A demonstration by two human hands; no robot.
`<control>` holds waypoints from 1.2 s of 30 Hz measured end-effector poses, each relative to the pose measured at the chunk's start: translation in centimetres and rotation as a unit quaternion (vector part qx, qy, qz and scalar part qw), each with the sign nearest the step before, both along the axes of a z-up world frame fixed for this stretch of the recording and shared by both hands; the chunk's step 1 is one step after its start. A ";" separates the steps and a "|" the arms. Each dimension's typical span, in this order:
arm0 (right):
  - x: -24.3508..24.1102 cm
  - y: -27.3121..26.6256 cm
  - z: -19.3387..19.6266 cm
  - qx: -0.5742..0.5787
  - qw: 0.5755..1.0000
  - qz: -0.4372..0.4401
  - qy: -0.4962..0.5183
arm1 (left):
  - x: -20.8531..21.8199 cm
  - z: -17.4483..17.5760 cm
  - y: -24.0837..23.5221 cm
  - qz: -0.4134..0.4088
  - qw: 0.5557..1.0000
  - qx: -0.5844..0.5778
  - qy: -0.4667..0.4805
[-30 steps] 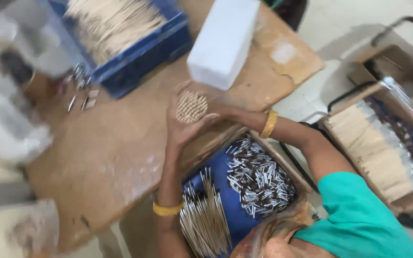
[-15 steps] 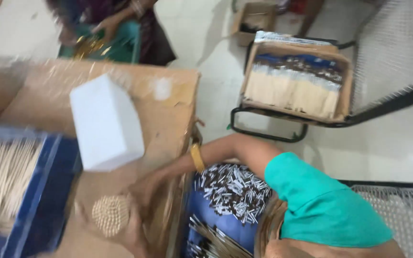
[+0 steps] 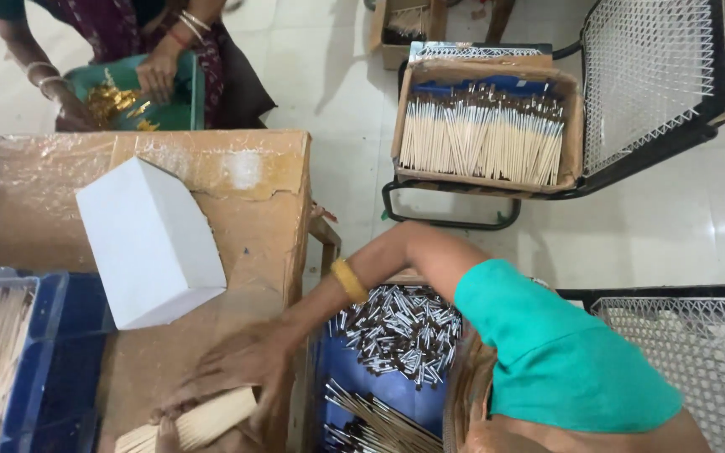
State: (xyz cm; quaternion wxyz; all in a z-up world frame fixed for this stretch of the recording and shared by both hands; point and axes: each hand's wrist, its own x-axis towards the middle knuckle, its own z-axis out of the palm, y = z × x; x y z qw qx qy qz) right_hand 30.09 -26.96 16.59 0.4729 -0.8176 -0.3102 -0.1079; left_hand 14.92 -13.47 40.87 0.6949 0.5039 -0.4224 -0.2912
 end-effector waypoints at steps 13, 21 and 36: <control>-11.9 -1.6 10.8 -0.204 0.786 0.347 -0.470 | 4.3 -13.5 0.1 0.041 0.946 -0.083 0.311; -1.9 -13.0 8.6 0.237 0.960 0.045 -0.144 | 18.2 -17.2 -3.7 0.388 0.893 0.111 -0.198; 1.5 -14.8 5.2 0.199 0.964 -0.173 -0.034 | 24.1 -17.7 -3.4 0.380 0.829 0.325 -0.249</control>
